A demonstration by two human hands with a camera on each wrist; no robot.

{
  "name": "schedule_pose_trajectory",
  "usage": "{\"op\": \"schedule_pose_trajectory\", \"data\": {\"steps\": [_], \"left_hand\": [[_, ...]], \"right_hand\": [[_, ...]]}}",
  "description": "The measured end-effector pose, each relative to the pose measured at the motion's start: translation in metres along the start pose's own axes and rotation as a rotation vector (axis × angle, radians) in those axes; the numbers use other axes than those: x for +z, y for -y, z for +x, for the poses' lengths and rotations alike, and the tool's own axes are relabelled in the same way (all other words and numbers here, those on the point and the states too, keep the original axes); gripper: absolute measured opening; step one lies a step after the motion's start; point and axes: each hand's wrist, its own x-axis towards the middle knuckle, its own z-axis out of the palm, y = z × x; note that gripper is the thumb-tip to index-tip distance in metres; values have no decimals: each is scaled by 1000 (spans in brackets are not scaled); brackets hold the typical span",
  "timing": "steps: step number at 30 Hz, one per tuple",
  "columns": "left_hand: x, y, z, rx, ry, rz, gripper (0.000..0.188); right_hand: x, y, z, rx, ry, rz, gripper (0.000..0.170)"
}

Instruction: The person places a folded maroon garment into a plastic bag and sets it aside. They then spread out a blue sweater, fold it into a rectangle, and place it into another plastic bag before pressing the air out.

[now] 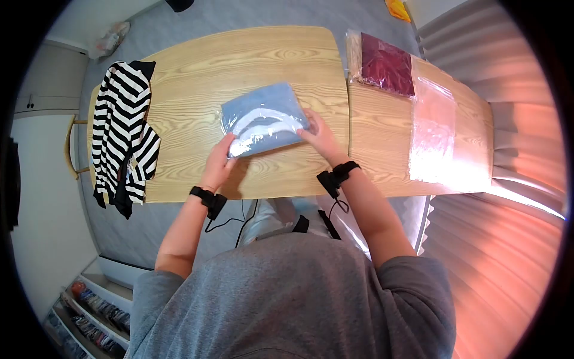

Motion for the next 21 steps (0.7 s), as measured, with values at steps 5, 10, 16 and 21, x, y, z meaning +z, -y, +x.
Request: {"op": "schedule_pose_trajectory", "data": {"steps": [5, 10, 16, 21], "left_hand": [[-58, -29, 9, -284, -17, -484, 59], [-51, 12, 26, -531, -240, -883, 62], [-18, 32, 19, -334, -186, -431, 53], [-19, 12, 11, -435, -226, -448, 40]], "right_hand": [[-1, 63, -13, -33, 83, -123, 77], [23, 84, 4, 156, 26, -491, 81], [30, 20, 35, -165, -28, -205, 72], [35, 26, 12, -148, -37, -163, 59]]}}
